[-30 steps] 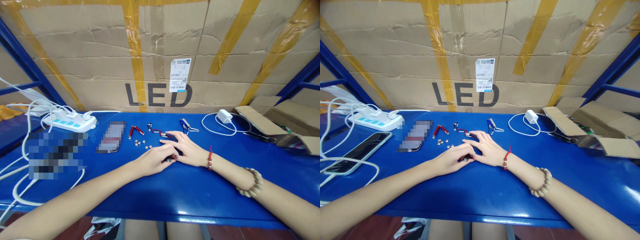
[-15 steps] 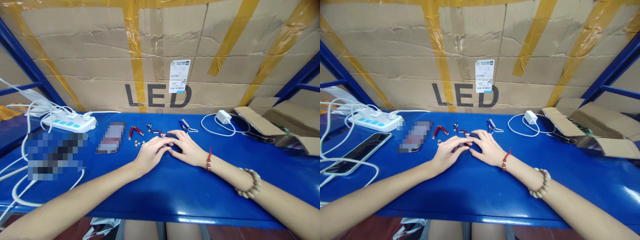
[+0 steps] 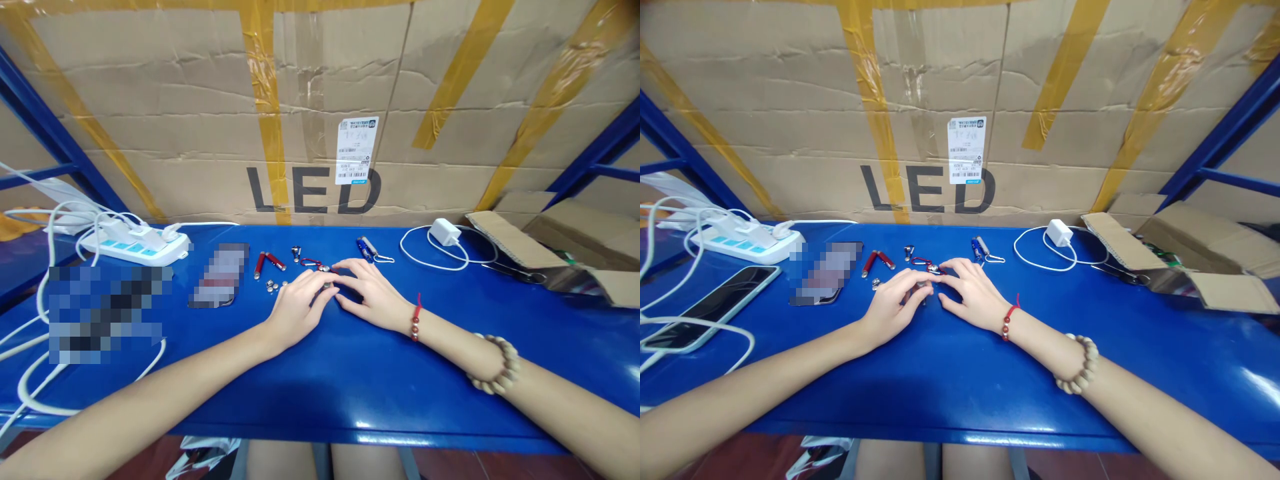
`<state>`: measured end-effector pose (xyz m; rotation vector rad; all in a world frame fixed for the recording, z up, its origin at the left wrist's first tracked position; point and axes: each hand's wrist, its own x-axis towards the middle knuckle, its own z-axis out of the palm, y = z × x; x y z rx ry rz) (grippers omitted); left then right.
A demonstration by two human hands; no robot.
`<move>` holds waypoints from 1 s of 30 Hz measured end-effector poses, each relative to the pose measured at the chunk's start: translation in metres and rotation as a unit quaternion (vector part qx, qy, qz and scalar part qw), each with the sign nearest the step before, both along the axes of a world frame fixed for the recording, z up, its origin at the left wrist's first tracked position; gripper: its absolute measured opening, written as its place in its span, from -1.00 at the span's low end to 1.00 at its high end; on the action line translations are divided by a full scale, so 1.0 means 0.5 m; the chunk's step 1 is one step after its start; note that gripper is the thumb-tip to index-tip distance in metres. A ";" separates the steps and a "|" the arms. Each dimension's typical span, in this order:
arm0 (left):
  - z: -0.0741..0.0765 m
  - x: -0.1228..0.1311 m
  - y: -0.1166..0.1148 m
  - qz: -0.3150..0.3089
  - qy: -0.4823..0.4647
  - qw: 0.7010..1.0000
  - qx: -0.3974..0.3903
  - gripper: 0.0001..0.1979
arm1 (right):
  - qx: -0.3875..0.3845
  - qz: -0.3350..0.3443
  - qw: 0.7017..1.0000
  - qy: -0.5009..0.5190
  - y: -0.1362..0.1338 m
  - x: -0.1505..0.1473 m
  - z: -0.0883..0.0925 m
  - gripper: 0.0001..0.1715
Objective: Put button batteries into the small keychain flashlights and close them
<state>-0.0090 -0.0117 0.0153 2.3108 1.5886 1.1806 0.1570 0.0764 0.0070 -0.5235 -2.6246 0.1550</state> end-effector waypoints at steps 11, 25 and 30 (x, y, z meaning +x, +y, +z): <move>0.007 0.003 -0.004 0.002 -0.021 0.999 -0.044 -0.75 | -0.001 0.012 1.000 -0.002 -0.002 0.001 0.003 -0.66; 0.002 0.002 0.001 0.022 -0.022 0.998 -0.049 -0.74 | 0.010 0.021 0.999 0.024 0.005 -0.002 -0.003 -0.74; -0.001 0.002 0.001 0.034 -0.029 0.997 -0.056 -0.75 | 0.014 0.020 0.999 0.031 0.006 -0.001 -0.005 -0.75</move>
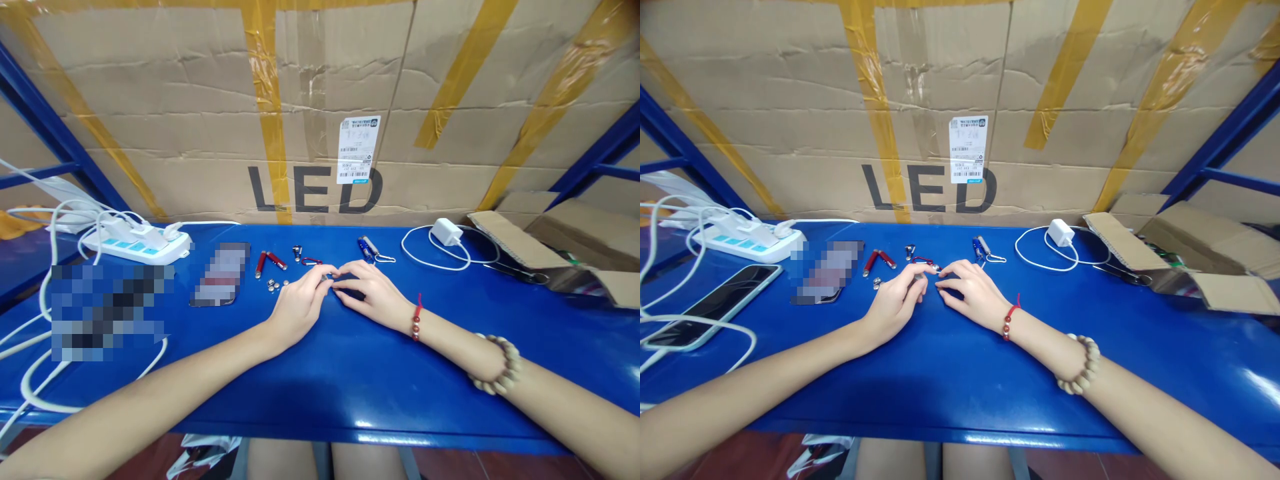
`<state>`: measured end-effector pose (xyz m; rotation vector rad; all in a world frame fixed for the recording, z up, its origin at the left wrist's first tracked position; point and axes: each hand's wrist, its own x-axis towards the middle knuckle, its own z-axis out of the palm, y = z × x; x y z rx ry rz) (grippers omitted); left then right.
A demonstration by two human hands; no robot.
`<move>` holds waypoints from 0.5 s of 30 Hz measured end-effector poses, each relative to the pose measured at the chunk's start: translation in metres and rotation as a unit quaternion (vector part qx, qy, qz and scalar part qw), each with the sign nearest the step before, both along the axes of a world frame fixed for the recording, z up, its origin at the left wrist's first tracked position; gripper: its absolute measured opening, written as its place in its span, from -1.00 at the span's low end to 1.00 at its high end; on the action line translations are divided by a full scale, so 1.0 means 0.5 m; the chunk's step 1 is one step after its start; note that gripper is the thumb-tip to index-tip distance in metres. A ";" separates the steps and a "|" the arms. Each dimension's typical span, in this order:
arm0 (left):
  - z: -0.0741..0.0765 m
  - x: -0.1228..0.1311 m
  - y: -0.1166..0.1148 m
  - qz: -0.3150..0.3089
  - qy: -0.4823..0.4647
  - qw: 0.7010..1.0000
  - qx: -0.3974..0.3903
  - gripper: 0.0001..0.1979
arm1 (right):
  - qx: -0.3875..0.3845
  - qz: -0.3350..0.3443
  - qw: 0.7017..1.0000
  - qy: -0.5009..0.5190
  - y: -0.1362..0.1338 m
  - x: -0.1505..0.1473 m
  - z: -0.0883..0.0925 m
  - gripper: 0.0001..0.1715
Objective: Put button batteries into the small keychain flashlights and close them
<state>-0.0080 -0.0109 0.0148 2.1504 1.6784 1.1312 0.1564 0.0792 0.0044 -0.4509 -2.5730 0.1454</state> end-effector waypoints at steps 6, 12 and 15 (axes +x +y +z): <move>0.000 0.002 0.000 -0.015 0.001 1.000 -0.003 -0.78 | -0.010 -0.004 1.000 0.004 -0.001 0.000 0.000 -0.78; 0.002 0.001 0.000 -0.025 0.021 0.999 -0.006 -0.77 | -0.024 -0.008 0.999 0.029 0.000 -0.002 0.001 -0.85; 0.003 0.001 -0.001 -0.015 0.042 0.999 -0.024 -0.77 | -0.021 -0.010 0.999 0.044 -0.001 -0.002 0.001 -0.87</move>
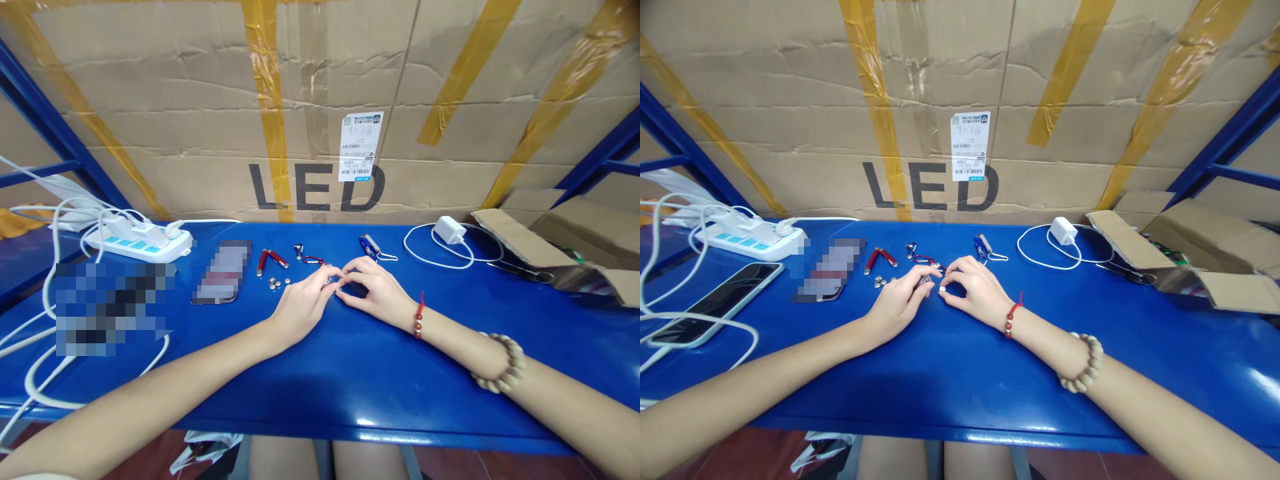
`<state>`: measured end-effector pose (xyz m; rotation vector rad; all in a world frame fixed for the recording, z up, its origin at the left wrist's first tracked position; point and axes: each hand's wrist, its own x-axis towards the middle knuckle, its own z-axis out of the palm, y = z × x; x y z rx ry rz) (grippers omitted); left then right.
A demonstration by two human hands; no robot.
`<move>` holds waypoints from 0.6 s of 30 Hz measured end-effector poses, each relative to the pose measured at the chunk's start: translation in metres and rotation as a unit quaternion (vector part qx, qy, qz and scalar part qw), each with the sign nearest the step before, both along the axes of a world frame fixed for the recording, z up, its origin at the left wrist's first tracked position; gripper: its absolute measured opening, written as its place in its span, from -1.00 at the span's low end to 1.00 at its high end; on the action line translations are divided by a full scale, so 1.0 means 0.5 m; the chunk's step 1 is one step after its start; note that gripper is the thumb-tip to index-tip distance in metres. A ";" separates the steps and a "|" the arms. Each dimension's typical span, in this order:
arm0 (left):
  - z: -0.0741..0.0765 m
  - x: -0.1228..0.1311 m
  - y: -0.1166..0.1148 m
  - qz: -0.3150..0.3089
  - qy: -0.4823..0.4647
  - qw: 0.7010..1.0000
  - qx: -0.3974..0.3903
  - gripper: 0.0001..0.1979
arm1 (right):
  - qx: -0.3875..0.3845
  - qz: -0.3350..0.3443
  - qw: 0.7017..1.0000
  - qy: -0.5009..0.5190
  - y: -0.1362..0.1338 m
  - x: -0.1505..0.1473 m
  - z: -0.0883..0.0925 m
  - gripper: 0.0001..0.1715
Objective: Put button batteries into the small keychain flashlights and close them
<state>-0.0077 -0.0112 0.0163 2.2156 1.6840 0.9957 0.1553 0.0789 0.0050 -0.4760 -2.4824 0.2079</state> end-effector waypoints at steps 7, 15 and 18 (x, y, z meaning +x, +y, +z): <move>0.001 0.001 -0.001 0.009 0.024 1.000 -0.018 -0.78 | 0.033 -0.022 0.995 0.087 -0.004 0.001 0.003 -0.86; -0.003 -0.001 -0.002 -0.030 0.006 1.000 -0.006 -0.65 | 0.081 0.019 0.981 0.173 -0.013 0.007 0.012 -0.86; 0.000 0.002 -0.002 -0.020 -0.006 1.000 -0.012 -0.59 | 0.106 0.064 0.976 0.177 -0.012 0.009 0.012 -0.85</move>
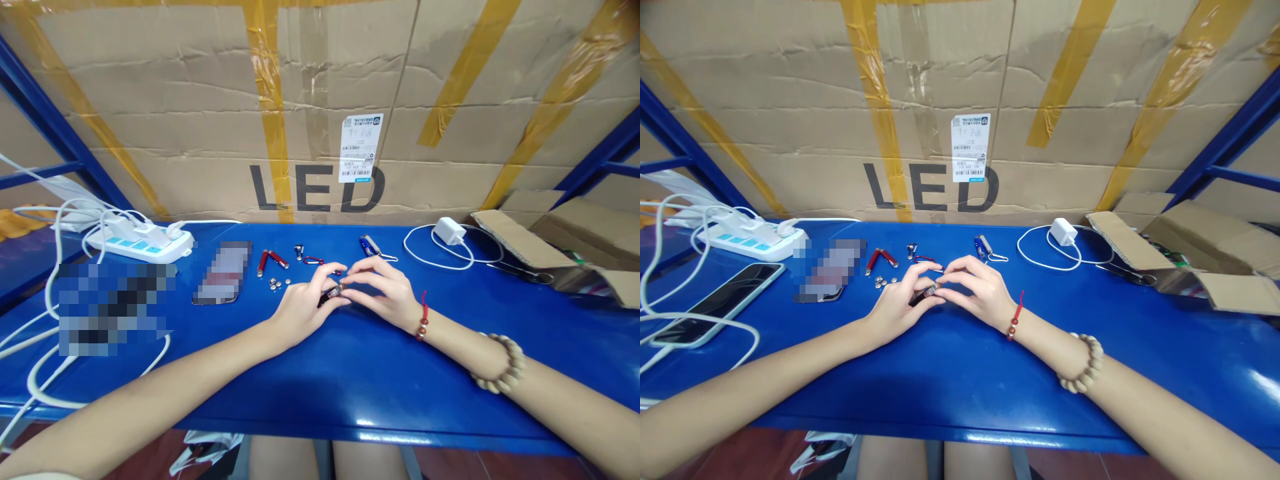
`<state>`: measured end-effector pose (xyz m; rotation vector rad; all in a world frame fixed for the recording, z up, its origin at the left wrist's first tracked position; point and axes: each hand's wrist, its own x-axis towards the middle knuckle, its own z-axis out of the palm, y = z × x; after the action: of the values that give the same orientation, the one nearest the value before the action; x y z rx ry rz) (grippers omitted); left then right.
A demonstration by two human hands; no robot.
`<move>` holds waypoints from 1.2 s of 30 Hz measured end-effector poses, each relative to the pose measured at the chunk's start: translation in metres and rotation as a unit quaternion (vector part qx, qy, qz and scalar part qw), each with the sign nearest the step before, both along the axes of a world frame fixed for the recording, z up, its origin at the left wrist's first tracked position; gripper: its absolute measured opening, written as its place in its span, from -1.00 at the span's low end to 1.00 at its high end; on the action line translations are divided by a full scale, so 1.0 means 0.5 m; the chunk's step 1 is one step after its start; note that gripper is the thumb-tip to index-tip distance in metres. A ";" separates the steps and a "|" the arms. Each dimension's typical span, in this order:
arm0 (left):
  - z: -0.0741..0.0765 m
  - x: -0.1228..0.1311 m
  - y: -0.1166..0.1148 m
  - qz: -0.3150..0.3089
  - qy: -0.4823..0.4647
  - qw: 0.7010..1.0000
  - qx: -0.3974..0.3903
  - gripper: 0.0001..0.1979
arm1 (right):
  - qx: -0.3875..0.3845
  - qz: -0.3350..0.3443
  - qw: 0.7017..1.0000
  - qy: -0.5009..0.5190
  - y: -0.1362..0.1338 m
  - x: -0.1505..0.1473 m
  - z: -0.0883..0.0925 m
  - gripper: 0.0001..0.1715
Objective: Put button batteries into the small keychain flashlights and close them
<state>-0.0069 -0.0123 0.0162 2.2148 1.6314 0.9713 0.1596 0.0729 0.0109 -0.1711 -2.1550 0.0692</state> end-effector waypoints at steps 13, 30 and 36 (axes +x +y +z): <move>-0.004 -0.003 0.000 -0.022 -0.008 1.000 0.003 -0.48 | 0.038 0.030 0.999 -0.012 0.001 0.002 -0.003 -0.91; -0.012 -0.010 0.004 -0.055 0.003 0.997 0.052 -0.56 | 0.018 0.033 0.997 -0.073 -0.007 -0.001 -0.005 -0.86; -0.011 -0.010 0.005 -0.075 -0.012 0.994 0.080 -0.58 | 0.055 0.017 0.997 -0.058 -0.009 -0.003 -0.004 -0.88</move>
<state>-0.0120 -0.0095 0.0107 2.3795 1.3980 1.1174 0.1582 0.0686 0.0086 -0.0758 -2.2722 -0.0412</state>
